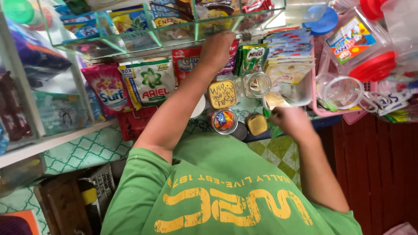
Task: The person opens a glass jar, removes candies, and places them on the counter. They then transfer candies from a second jar into the first jar, close it, and arrange the candies on the counter.
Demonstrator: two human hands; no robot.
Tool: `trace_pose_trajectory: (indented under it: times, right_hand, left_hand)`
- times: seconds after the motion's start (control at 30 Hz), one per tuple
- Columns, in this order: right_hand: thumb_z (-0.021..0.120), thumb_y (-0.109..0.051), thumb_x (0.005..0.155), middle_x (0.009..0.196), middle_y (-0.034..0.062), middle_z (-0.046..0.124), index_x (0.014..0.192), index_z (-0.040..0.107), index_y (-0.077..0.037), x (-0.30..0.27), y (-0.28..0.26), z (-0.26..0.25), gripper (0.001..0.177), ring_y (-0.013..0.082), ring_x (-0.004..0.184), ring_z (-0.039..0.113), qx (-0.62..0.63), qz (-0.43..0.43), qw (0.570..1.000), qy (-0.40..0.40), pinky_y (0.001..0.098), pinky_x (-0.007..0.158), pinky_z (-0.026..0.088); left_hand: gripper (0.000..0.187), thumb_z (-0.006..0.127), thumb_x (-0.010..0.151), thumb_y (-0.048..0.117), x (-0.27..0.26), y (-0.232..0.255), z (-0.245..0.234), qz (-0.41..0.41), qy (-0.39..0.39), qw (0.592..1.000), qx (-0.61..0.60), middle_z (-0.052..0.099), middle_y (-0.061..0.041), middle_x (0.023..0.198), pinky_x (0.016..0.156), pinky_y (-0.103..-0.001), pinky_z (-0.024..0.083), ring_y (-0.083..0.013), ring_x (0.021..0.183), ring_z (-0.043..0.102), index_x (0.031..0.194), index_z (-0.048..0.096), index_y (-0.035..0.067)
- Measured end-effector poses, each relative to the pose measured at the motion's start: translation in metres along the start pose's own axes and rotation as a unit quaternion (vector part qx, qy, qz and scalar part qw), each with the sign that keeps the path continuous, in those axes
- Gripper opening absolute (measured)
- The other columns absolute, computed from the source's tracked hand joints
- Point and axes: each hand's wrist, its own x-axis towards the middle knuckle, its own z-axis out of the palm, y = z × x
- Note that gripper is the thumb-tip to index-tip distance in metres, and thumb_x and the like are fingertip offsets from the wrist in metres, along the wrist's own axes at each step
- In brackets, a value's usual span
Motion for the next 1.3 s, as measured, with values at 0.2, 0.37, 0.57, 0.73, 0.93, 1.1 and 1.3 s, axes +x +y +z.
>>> trace_pose_trajectory:
  times: [0.2,0.37,0.57,0.73,0.93,1.1,1.3]
  right_hand:
    - [0.065,-0.023,0.072,0.108,0.0118,0.05,0.122,0.038,-0.004,0.025,0.052,0.124,0.06,0.0263,0.096,0.05,-0.036,-0.033,0.999,0.011,0.0404,0.071,0.049]
    - [0.071,-0.025,0.05,0.109,0.0111,0.045,0.121,0.034,-0.014,0.04,0.053,0.161,0.08,0.0305,0.09,0.047,-0.138,-0.04,0.973,0.183,0.0439,0.065,0.036]
    - [0.07,-0.038,0.056,0.108,0.0103,0.046,0.128,0.03,-0.019,0.039,0.035,0.137,0.084,0.0283,0.092,0.049,-0.156,0.009,0.983,0.098,0.0443,0.081,0.028]
    - [0.066,-0.019,0.062,0.121,0.0035,0.04,0.13,0.028,-0.02,-0.018,-0.019,0.03,0.077,0.0211,0.102,0.046,-0.024,0.004,0.997,-0.079,0.0358,0.084,0.037]
    - [0.057,0.009,0.05,0.125,0.0139,0.036,0.127,0.029,-0.008,-0.026,-0.011,-0.037,0.084,0.028,0.114,0.036,0.104,-0.231,0.967,0.025,0.0354,0.094,0.029]
    - [0.052,0.004,0.052,0.124,0.0113,0.035,0.131,0.031,-0.018,0.021,-0.019,-0.027,0.085,0.0333,0.12,0.03,-0.031,-0.298,0.942,0.154,0.0473,0.09,0.037]
    - [0.054,0.004,0.053,0.125,0.0109,0.03,0.131,0.025,-0.022,0.035,-0.032,-0.019,0.087,0.0346,0.122,0.024,-0.11,-0.274,0.951,0.092,0.0481,0.091,0.035]
  left_hand:
    - [0.009,0.056,0.077,-0.004,0.0,-0.001,0.013,0.048,0.037,0.994,0.092,0.055,-0.009,0.063,0.035,-0.027,0.048,-0.0173,0.047,0.055,0.073,0.052,0.003]
    - [0.017,0.062,0.072,0.002,-0.007,0.001,0.011,0.083,0.072,0.968,0.225,0.056,-0.01,0.075,0.059,-0.035,0.049,-0.0229,0.066,0.056,0.081,0.049,0.005]
    - [0.02,0.063,0.07,0.003,-0.018,-0.004,0.004,0.11,0.078,0.953,0.273,0.055,-0.013,0.083,0.062,-0.031,0.049,-0.0243,0.074,0.055,0.085,0.05,0.004]
    - [0.028,0.06,0.066,-0.009,-0.032,0.004,-0.019,0.119,0.141,0.965,0.185,0.053,-0.017,0.091,0.069,-0.037,0.051,-0.0302,0.084,0.054,0.093,0.053,-0.003]
    - [0.027,0.058,0.07,-0.005,-0.066,0.015,-0.043,0.103,0.107,0.989,0.02,0.054,-0.016,0.093,0.072,-0.036,0.046,-0.0296,0.085,0.051,0.097,0.054,-0.003]
    - [0.04,0.068,0.066,0.007,-0.101,0.012,-0.029,0.185,0.12,0.975,-0.012,0.05,-0.017,0.095,0.082,-0.041,0.04,-0.0346,0.093,0.049,0.101,0.052,0.001]
    - [0.061,0.073,0.065,0.023,-0.132,0.025,-0.032,0.149,0.006,0.984,0.101,0.044,-0.015,0.11,0.086,-0.04,0.036,-0.0284,0.105,0.042,0.116,0.044,0.004]
